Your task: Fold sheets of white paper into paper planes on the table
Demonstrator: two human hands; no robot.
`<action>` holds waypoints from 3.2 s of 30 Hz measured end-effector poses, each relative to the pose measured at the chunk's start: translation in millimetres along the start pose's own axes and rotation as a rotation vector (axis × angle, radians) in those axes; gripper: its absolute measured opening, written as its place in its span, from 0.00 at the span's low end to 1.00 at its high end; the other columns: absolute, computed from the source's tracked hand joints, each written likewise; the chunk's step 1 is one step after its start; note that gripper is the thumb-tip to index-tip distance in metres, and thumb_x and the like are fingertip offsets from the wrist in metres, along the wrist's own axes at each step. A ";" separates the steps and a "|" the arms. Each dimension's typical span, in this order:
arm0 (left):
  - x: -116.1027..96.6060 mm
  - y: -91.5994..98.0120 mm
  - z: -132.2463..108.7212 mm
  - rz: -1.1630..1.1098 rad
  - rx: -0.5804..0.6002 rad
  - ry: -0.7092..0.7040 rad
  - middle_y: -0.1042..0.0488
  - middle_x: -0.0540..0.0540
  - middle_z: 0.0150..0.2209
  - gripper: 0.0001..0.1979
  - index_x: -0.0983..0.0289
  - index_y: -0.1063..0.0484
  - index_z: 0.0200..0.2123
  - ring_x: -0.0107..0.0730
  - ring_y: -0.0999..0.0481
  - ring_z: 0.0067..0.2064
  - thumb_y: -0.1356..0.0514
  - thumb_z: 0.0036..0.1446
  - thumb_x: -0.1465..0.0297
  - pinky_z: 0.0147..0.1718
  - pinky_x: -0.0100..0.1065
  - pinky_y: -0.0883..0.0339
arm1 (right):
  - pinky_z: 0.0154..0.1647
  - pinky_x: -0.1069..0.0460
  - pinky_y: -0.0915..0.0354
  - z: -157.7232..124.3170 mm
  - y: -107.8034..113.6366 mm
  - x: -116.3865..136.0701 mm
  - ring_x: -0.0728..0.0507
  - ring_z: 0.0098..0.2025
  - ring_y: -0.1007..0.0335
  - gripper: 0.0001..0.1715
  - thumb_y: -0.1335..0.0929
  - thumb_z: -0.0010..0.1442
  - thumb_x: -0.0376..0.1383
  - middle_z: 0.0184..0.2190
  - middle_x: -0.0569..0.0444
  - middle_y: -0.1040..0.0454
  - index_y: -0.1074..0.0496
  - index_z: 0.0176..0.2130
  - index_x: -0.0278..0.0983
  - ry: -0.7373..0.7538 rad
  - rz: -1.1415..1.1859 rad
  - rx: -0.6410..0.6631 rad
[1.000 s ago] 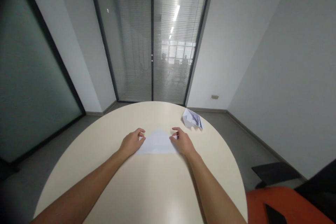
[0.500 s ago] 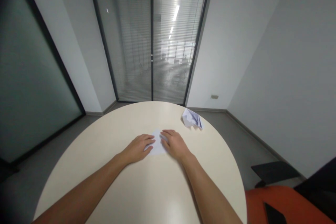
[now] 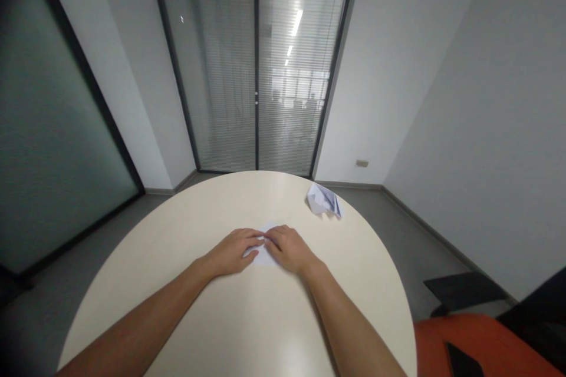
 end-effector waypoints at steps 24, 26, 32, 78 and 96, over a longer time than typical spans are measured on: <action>33.7 2.6 -7.2 0.193 -0.021 0.253 0.29 0.61 0.60 0.18 0.63 0.26 0.54 0.44 0.30 0.60 0.45 0.66 0.64 0.60 0.46 0.40 | 0.68 0.41 0.44 -4.9 10.7 -19.7 0.41 0.56 0.29 0.17 0.38 0.67 0.34 0.53 0.49 0.23 0.24 0.50 0.37 -0.031 -0.145 -0.048; 37.7 3.3 -7.8 0.215 -0.029 0.286 0.28 0.61 0.59 0.18 0.63 0.26 0.54 0.44 0.30 0.60 0.46 0.66 0.64 0.60 0.46 0.39 | 0.67 0.41 0.43 -5.3 11.9 -21.6 0.41 0.56 0.28 0.17 0.38 0.66 0.33 0.53 0.48 0.23 0.23 0.48 0.37 -0.053 -0.150 -0.050; 38.4 4.2 -7.8 0.229 -0.039 0.320 0.28 0.62 0.59 0.18 0.65 0.25 0.52 0.45 0.29 0.60 0.46 0.66 0.64 0.60 0.46 0.39 | 0.64 0.44 0.40 -6.6 18.7 -29.7 0.41 0.53 0.28 0.17 0.37 0.65 0.33 0.48 0.50 0.20 0.22 0.46 0.37 -0.147 -0.143 -0.073; 32.9 -5.2 -10.0 0.107 0.025 0.220 0.34 0.58 0.65 0.22 0.55 0.30 0.60 0.48 0.39 0.66 0.51 0.69 0.58 0.64 0.52 0.48 | 0.51 0.48 0.36 -17.7 22.6 -65.3 0.40 0.48 0.30 0.12 0.32 0.61 0.39 0.42 0.47 0.23 0.24 0.43 0.37 -0.420 -0.111 -0.130; 83.3 23.5 -24.9 0.227 -0.161 0.553 0.25 0.61 0.55 0.21 0.65 0.31 0.58 0.46 0.29 0.55 0.44 0.62 0.67 0.56 0.44 0.37 | 0.46 0.50 0.36 -17.7 21.9 -66.0 0.41 0.44 0.29 0.14 0.33 0.60 0.35 0.40 0.48 0.23 0.25 0.47 0.37 -0.427 -0.060 -0.126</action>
Point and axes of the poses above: each hand's wrist, its own z-axis towards the middle knuckle, its own y-axis out of the back of the hand, x = y × z, the point moved 10 cm from there along z, towards the middle knuckle
